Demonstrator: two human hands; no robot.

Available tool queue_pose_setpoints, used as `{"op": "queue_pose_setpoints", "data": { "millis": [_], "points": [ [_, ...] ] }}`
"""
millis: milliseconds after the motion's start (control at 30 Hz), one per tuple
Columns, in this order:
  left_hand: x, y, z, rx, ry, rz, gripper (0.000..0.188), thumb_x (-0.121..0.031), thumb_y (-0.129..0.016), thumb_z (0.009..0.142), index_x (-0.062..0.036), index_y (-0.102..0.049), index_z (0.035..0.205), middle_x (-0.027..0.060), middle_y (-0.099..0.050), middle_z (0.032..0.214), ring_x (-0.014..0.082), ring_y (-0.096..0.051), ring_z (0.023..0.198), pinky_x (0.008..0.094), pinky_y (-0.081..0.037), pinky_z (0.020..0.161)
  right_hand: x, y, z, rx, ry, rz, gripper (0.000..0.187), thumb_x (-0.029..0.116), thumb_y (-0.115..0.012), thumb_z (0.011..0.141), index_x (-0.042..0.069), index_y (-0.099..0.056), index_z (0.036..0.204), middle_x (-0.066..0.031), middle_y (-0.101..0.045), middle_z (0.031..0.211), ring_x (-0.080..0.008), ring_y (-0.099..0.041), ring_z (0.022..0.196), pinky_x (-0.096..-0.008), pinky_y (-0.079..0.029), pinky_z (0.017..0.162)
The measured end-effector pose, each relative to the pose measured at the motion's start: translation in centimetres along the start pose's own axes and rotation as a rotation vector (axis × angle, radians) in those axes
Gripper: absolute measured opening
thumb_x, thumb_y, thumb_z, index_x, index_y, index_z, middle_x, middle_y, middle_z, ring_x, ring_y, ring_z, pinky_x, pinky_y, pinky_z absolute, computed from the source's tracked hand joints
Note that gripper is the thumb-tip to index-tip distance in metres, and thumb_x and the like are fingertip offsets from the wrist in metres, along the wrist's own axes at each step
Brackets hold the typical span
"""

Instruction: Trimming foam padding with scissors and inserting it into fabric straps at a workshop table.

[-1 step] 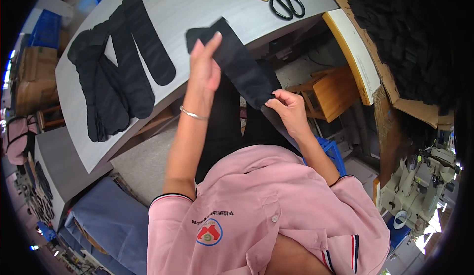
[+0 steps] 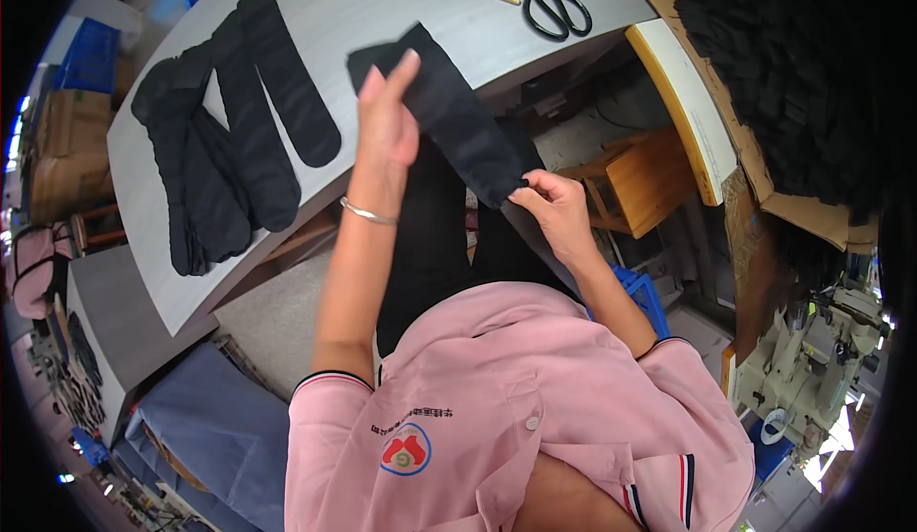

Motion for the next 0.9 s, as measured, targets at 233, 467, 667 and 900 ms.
{"op": "queue_pose_setpoints", "data": {
  "millis": [233, 467, 667, 900],
  "points": [
    [-9.9, -2.6, 6.2, 0.180, -0.358, 0.233, 0.030, -0.006, -0.066, 0.093, 0.0016, -0.060, 0.121, 0.0089, -0.067, 0.116, 0.0164, -0.064, 0.106, 0.0290, -0.051, 0.095, -1.2, -4.7, 6.4, 0.075, 0.031, -0.016, 0.012, 0.009, -0.070, 0.087, -0.003, -0.069, 0.085, 0.0028, -0.062, 0.068, -0.0020, -0.052, 0.064, -0.0219, -0.041, 0.057],
    [-3.7, 4.2, 0.4, -0.211, -0.325, 0.667, 0.079, -0.020, -0.071, 0.092, 0.0085, -0.025, 0.150, 0.0281, -0.029, 0.156, 0.0331, -0.030, 0.147, 0.0398, -0.026, 0.119, -3.3, -5.9, 9.5, 0.037, 0.026, -0.087, 0.018, 0.013, -0.070, 0.087, -0.004, -0.067, 0.081, -0.0015, -0.057, 0.061, -0.0040, -0.047, 0.059, -0.0254, -0.039, 0.054],
    [3.7, 4.6, -9.2, -0.334, -0.105, 0.269, 0.033, -0.016, -0.069, 0.094, -0.0007, -0.056, 0.121, 0.0101, -0.063, 0.115, 0.0165, -0.060, 0.106, 0.0310, -0.048, 0.096, -1.1, -5.3, 8.2, 0.001, 0.112, -0.164, 0.017, 0.013, -0.070, 0.087, -0.004, -0.068, 0.084, -0.0037, -0.059, 0.060, -0.0052, -0.049, 0.059, -0.0263, -0.041, 0.055],
    [8.9, 2.7, -8.4, -0.042, 0.505, -0.312, 0.037, -0.035, -0.069, 0.095, -0.0047, -0.064, 0.116, 0.0086, -0.067, 0.109, 0.0193, -0.063, 0.105, 0.0336, -0.050, 0.095, 1.3, -5.2, 5.3, 0.029, 0.183, -0.312, 0.012, 0.009, -0.069, 0.086, -0.004, -0.069, 0.087, -0.0041, -0.064, 0.070, -0.0068, -0.057, 0.065, -0.0249, -0.044, 0.059]
  ]
}}
Point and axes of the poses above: each hand's wrist, its own z-axis towards the middle knuckle, its own y-axis out of the back of the hand, x = y × z, the point moved 7 cm from there along z, towards the middle knuckle
